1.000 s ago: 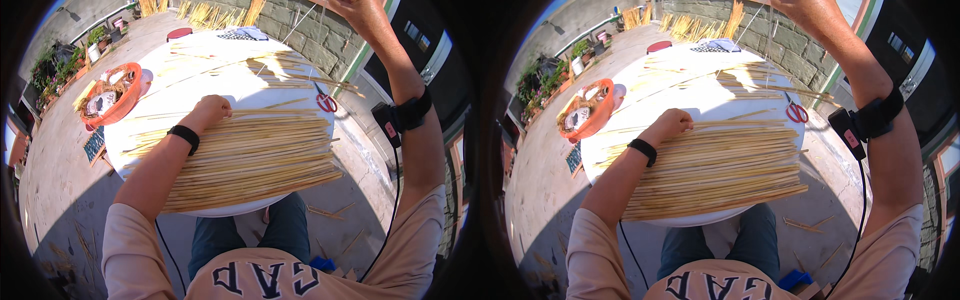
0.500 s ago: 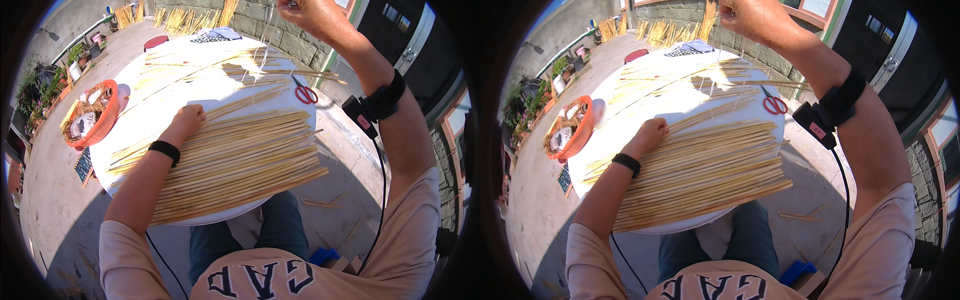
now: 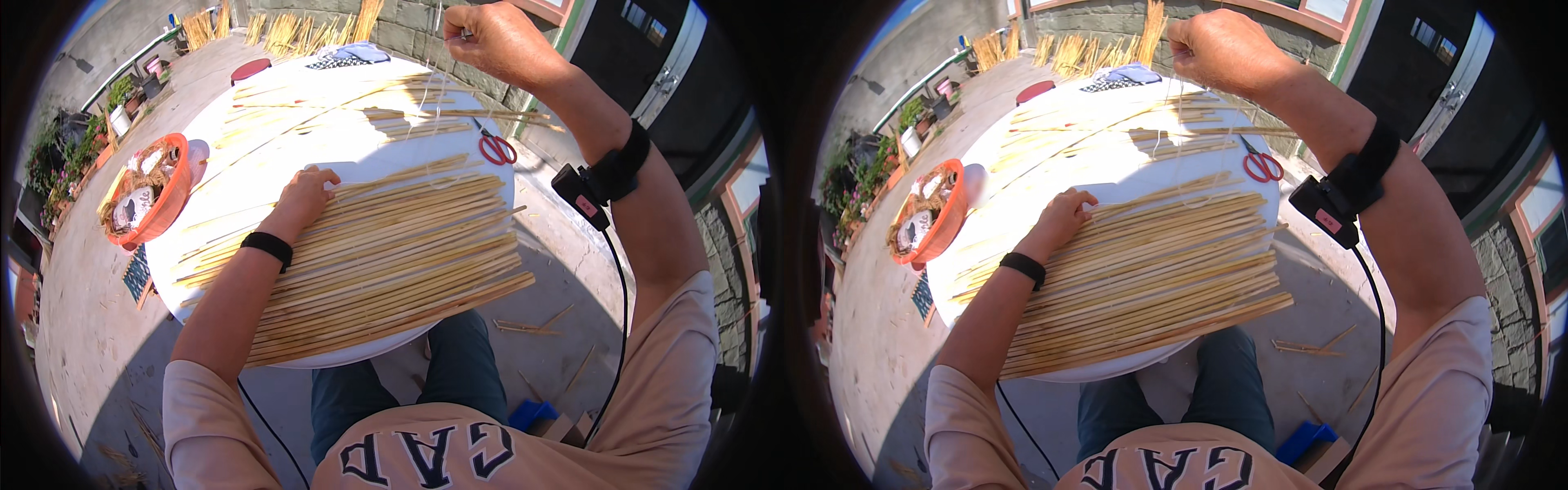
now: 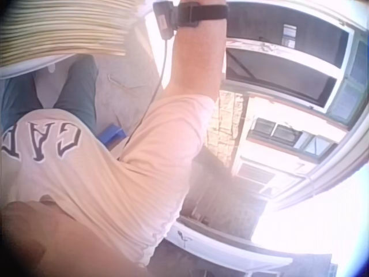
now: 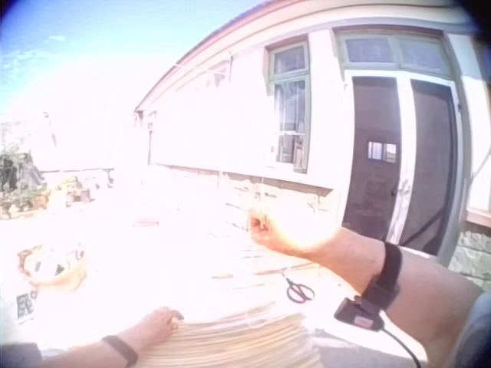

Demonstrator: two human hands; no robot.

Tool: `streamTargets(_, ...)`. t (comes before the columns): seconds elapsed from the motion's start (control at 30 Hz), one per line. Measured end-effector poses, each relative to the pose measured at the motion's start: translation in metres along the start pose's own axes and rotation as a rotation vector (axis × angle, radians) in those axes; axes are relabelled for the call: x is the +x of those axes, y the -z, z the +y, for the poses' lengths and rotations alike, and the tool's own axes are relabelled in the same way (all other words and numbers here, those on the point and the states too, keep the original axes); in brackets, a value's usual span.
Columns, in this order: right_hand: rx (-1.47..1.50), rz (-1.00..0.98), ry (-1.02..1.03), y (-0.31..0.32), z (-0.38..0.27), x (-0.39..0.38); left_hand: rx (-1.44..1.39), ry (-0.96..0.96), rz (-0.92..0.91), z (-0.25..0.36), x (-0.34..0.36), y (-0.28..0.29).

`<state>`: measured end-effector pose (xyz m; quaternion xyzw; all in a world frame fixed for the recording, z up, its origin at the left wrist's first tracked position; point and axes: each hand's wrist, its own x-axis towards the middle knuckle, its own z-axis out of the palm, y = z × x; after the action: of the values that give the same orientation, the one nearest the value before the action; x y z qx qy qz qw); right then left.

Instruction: The person weaves a white string through a row of bamboo sticks placed on a table, occasionally using scissors to cut the string.

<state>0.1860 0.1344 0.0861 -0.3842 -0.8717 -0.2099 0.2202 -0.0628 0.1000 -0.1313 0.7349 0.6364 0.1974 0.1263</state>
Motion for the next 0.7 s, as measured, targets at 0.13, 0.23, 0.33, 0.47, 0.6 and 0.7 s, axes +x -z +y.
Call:
streamTargets(0.13, 0.003, 0.105, 0.141, -0.018, 0.018, 0.002, 0.052, -0.009, 0.010, 0.002, 0.001, -0.002)
streamTargets(0.23, 0.007, 0.067, 0.106, -0.023, 0.020, 0.001, 0.114, -0.054, 0.073, -0.001, 0.000, -0.007)
streamTargets(0.33, -0.016, 0.042, 0.092, -0.028, 0.018, -0.002, 0.140, -0.085, 0.111, 0.001, -0.003, -0.010)
streamTargets(0.47, 0.015, 0.042, 0.093, -0.035, 0.022, -0.005, 0.162, -0.138, 0.117, 0.007, -0.010, -0.013)
streamTargets(0.6, -0.039, 0.038, 0.055, -0.040, 0.029, -0.002, 0.269, 0.031, -0.097, 0.029, -0.023, -0.008)
streamTargets(0.7, -0.065, 0.139, 0.029, -0.042, 0.030, 0.005, 0.329, 0.093, -0.219, 0.030, -0.029, -0.009)
